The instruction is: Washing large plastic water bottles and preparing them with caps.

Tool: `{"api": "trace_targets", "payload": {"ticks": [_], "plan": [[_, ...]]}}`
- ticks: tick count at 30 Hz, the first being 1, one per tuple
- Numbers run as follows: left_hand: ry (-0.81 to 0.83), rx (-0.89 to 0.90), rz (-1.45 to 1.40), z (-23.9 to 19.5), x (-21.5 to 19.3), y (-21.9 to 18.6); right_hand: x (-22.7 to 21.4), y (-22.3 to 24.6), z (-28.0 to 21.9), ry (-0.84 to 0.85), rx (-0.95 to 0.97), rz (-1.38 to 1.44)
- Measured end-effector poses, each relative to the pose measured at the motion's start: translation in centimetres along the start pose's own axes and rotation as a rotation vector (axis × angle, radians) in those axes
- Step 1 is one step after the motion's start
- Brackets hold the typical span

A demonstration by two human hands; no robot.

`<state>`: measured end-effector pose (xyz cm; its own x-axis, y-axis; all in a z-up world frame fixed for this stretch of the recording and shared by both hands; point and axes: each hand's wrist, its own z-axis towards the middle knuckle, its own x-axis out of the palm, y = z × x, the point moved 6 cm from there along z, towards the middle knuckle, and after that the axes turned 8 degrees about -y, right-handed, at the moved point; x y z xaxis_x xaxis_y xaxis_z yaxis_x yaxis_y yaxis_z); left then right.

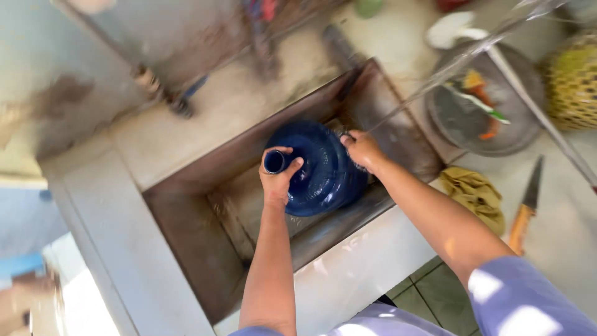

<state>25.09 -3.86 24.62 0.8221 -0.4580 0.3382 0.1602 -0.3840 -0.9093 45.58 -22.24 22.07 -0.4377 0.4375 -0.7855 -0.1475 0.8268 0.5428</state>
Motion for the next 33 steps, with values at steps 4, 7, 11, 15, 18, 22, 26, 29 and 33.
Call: {"api": "trace_targets", "payload": {"ticks": [4, 7, 11, 15, 18, 22, 26, 29, 33], "plan": [[0.08, 0.068, 0.073, -0.9, 6.1, 1.7, -11.5, 3.5, -4.1, -0.183, -0.143, 0.21], [0.107, 0.109, 0.145, -1.6, 10.2, 2.9, -19.4, 5.2, -5.6, -0.299, -0.209, 0.38], [0.086, 0.075, 0.295, -2.1, 13.6, 3.5, -25.6, 2.6, -4.8, -0.516, -0.216, 0.413], [0.093, 0.163, 0.485, -2.1, 15.0, 3.0, -25.7, -1.5, -3.6, -0.753, -0.309, 0.104], [0.109, 0.317, 0.544, -2.3, 15.7, 1.5, -23.6, 1.4, -6.2, -1.009, -0.534, -0.263], [0.143, 0.462, 0.552, -2.7, 16.2, 0.1, -17.4, 5.6, -7.1, -0.662, -0.456, 0.367], [0.236, 0.409, 0.484, -0.8, 15.3, 2.5, -9.5, 4.0, -2.9, -0.265, -0.076, 0.818], [0.193, 0.182, 0.3, 1.0, 14.0, 4.2, -5.5, 1.9, -0.1, -0.145, 0.16, 0.984], [0.039, 0.048, 0.085, 1.4, 15.3, 3.3, -3.6, 2.0, 2.3, -0.108, 0.222, 1.099]]}}
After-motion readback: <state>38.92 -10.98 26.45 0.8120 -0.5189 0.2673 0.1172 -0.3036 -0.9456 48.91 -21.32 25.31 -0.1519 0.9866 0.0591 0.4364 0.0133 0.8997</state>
